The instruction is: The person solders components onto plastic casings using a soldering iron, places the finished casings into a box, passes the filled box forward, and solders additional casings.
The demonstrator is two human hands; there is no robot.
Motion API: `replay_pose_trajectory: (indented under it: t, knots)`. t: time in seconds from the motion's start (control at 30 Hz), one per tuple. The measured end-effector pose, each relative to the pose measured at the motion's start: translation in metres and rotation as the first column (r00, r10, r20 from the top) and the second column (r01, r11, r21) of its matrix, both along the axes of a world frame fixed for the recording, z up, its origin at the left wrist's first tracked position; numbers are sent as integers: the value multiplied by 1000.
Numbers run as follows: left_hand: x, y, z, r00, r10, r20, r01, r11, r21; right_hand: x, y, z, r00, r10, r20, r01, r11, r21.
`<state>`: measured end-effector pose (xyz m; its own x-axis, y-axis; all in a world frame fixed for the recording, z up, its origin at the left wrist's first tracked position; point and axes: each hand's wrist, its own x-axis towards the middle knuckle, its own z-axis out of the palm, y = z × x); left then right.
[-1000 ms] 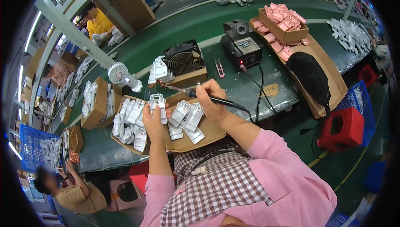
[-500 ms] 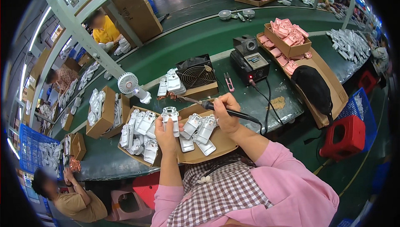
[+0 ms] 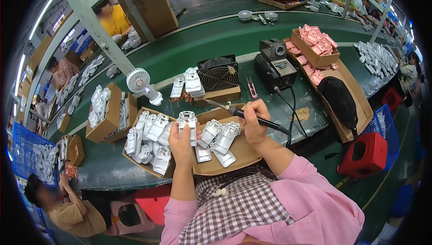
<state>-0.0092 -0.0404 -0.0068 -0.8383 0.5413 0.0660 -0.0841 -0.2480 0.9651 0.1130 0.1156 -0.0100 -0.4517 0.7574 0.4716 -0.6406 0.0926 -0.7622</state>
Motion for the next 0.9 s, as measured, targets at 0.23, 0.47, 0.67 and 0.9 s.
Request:
replay_pose_trajectory:
  t: [0.23,0.47,0.67,0.9]
  knots:
    - [-2,0,5,1000,-7,-20,6,999,-50,-3,-1,6,1000,-16,1,16,1000,16]
    - [-9,1,9,988,-143,58,149,981,-121,-1,-1,4,1000,-24,2,24,999,30]
    - [-6,16,9,967,-206,152,224,969,-108,2,-1,1,999,-8,38,6,998,67]
    - [-8,20,7,979,-136,152,161,972,-168,2,-2,-2,988,19,155,-37,993,112]
